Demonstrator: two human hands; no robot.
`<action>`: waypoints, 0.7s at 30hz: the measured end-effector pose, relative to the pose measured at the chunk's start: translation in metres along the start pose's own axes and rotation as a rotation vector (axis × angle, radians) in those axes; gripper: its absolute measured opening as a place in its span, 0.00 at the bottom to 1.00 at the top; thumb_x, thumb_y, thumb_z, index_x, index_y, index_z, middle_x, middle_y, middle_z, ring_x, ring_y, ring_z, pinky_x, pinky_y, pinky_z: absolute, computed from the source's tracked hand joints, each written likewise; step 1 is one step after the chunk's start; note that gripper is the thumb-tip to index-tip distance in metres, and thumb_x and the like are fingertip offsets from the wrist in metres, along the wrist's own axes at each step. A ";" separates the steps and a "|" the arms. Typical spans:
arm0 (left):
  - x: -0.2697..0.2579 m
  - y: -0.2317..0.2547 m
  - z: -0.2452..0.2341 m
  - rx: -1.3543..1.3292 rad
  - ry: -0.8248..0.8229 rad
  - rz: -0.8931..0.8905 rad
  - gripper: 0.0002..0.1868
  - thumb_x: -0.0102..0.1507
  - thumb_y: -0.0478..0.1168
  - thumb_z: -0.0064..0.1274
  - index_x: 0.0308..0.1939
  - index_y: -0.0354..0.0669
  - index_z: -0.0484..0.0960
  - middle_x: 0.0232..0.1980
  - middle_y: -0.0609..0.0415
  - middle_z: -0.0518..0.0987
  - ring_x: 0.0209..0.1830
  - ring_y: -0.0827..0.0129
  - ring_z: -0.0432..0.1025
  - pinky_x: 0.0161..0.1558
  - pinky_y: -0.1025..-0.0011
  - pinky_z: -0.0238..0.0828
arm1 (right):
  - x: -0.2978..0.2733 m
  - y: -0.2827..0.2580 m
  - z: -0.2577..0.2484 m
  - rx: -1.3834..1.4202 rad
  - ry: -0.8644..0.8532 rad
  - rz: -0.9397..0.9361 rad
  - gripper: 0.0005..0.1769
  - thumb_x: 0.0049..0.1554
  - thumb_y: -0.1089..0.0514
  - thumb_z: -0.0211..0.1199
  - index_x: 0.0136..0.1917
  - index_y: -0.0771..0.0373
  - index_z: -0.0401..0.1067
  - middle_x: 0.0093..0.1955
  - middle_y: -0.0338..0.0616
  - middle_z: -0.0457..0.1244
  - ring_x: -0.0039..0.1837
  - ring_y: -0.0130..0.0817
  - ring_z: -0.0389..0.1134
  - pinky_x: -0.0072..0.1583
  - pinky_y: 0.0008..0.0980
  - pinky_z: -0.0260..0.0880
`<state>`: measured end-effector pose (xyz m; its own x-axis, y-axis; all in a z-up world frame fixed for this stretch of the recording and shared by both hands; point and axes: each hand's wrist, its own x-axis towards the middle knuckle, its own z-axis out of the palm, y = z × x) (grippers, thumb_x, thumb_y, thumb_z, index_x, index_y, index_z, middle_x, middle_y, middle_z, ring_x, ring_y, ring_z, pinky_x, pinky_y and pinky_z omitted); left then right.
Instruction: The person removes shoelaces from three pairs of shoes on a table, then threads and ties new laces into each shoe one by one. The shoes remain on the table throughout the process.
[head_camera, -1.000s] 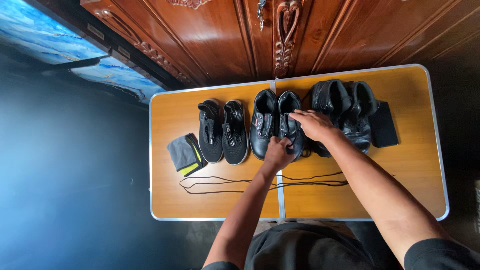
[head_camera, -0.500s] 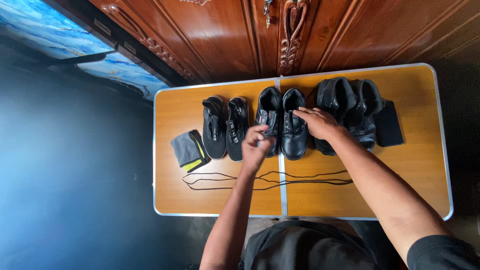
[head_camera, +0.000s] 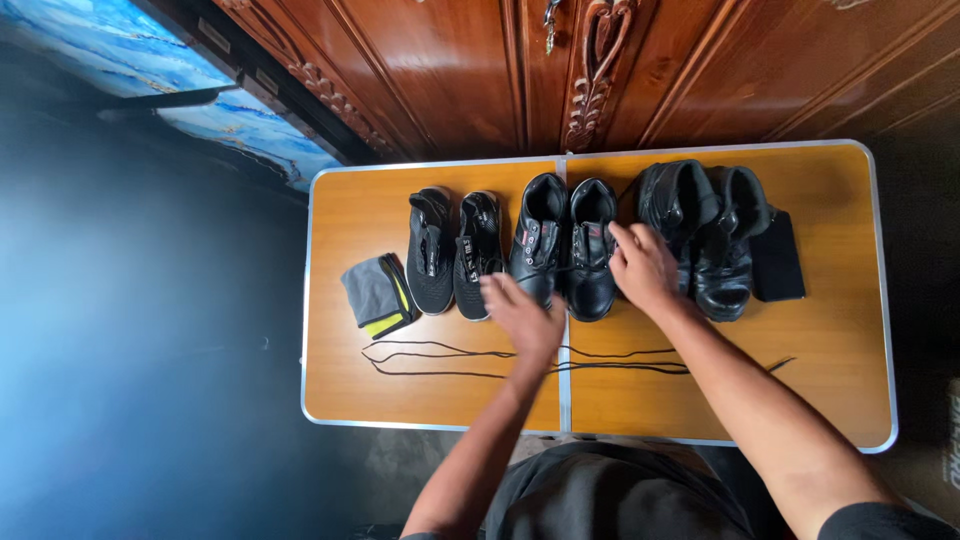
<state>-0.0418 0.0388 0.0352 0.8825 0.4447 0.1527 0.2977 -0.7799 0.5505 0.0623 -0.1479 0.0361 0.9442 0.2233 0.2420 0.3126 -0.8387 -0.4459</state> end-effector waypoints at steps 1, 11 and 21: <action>-0.014 0.006 0.001 -0.012 -0.145 0.046 0.58 0.54 0.51 0.61 0.74 0.20 0.44 0.77 0.18 0.43 0.76 0.26 0.44 0.72 0.41 0.42 | -0.006 -0.001 0.004 0.019 -0.055 0.000 0.20 0.57 0.59 0.63 0.63 0.52 0.76 0.55 0.44 0.66 0.58 0.45 0.69 0.58 0.41 0.72; -0.032 0.020 0.047 0.358 -0.935 0.378 0.54 0.59 0.53 0.58 0.80 0.34 0.46 0.85 0.40 0.39 0.84 0.47 0.38 0.76 0.48 0.42 | -0.026 -0.002 0.042 0.094 -0.252 0.033 0.15 0.56 0.52 0.65 0.57 0.51 0.80 0.51 0.40 0.69 0.53 0.43 0.71 0.52 0.40 0.72; -0.023 0.019 0.046 0.374 -1.035 0.352 0.54 0.60 0.51 0.58 0.82 0.38 0.43 0.86 0.43 0.38 0.85 0.51 0.39 0.75 0.49 0.47 | -0.021 -0.004 0.058 0.047 -0.293 0.085 0.07 0.54 0.52 0.64 0.44 0.57 0.74 0.48 0.40 0.67 0.53 0.46 0.70 0.53 0.46 0.72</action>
<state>-0.0398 -0.0069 0.0043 0.7627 -0.2619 -0.5913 -0.0874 -0.9477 0.3070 0.0476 -0.1202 -0.0173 0.9545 0.2934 -0.0538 0.2296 -0.8379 -0.4953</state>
